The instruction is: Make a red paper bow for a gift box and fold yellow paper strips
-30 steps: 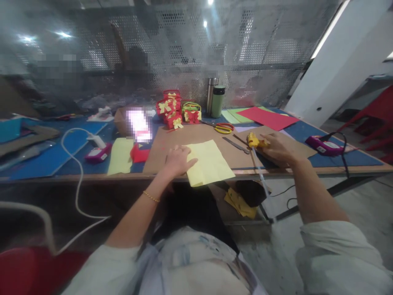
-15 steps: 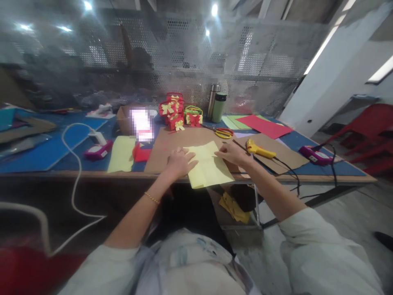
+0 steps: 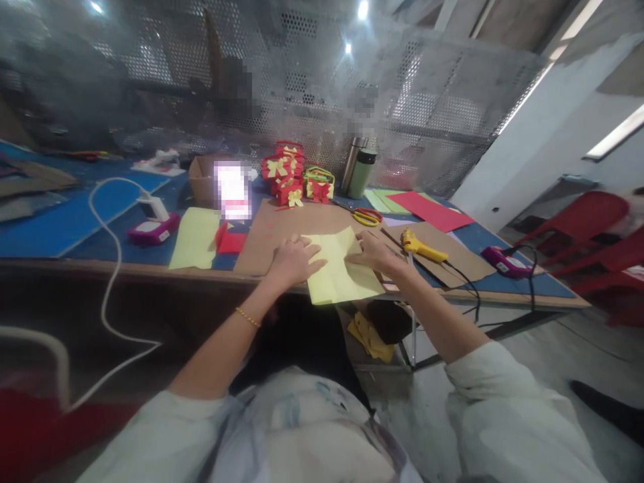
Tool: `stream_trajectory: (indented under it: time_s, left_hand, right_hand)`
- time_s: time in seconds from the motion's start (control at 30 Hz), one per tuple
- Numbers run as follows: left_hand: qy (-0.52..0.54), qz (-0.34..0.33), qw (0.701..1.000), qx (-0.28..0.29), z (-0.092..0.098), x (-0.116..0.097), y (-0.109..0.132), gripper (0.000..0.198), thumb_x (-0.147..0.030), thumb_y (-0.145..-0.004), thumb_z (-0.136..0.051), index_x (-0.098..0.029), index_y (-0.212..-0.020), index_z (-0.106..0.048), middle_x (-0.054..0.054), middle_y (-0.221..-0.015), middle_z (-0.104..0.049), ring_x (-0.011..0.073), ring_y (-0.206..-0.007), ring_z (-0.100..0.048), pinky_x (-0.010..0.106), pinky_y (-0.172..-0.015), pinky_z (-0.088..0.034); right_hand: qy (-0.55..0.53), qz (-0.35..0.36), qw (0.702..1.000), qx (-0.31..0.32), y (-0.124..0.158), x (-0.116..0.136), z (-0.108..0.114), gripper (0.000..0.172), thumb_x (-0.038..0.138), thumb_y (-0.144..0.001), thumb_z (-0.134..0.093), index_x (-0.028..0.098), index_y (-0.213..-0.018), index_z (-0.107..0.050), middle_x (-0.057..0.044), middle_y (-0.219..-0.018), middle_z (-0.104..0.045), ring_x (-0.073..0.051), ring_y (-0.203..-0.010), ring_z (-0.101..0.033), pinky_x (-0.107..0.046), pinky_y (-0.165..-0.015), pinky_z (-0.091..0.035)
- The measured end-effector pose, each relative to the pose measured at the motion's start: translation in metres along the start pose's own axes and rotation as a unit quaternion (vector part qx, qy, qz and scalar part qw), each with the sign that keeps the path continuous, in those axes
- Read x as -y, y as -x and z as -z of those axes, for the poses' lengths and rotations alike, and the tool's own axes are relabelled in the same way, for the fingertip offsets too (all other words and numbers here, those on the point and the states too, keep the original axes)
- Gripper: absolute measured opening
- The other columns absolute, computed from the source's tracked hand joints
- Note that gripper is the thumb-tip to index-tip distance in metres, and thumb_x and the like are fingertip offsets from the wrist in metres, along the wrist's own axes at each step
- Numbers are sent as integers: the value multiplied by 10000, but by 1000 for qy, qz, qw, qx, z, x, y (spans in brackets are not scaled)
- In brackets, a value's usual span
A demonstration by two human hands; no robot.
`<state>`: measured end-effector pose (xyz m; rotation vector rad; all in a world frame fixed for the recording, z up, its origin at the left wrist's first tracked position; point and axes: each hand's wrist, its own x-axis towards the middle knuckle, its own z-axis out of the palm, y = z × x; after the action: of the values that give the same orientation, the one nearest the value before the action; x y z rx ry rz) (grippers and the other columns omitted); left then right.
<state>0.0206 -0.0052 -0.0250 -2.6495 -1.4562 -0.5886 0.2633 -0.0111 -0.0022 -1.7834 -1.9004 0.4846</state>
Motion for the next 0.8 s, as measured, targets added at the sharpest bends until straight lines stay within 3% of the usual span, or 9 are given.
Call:
stream_trajectory:
  time_s: [0.17,0.3,0.4,0.53,0.67,0.8]
  left_hand:
    - [-7,-6,1000,5,2,-2,1,391,-532,-993,-556,-319,-1256,-751,100,-1324,-700,346,-1217,-546,485,-981,-393]
    - [1,1,1000,17,6,-5,1,401,-528,-991,-561,-301,-1264,-749,109,-1331,-695,348,-1237,-539,486,-991,-389]
    - [7,5,1000,20,7,-6,1,386,-515,-985,-572,-305,-1255,-751,106,-1343,-688,349,-1252,-528,489,-1004,-384]
    - [-2,6,1000,19,7,-7,1,389,-512,-993,-552,-314,-1266,-746,102,-1356,-683,347,-1251,-522,494,-1010,-384]
    - [0,3,1000,19,7,-7,2,389,-501,-1002,-534,-318,-1272,-747,99,-1351,-684,344,-1247,-522,497,-1011,-390]
    - [-7,-4,1000,18,8,-7,3,378,-451,-996,-534,-299,-1270,-745,106,-1332,-691,338,-1220,-528,497,-999,-403]
  right_hand:
    - [20,12,1000,-15,4,22,-3,430,232,-751,-762,174,-1157,-633,-117,-1121,-739,-241,-979,-686,-309,-795,-514]
    - [-41,34,998,36,7,26,7,348,414,-838,-733,170,-1075,-662,-78,-970,-736,-200,-816,-661,-271,-657,-483]
    - [-96,40,994,46,10,21,14,509,613,-896,-630,183,-1168,-659,-36,-836,-686,-176,-673,-608,-261,-549,-432]
    - [-143,58,987,55,11,19,10,691,724,-863,-595,162,-1263,-631,-24,-806,-651,-158,-641,-569,-264,-555,-424]
    - [-136,89,986,33,8,25,-1,686,732,-867,-555,146,-1208,-660,-18,-783,-631,-157,-663,-543,-267,-589,-394]
    - [-88,153,984,33,4,34,-7,635,728,-963,-390,168,-1003,-689,-21,-746,-590,-165,-679,-519,-282,-624,-380]
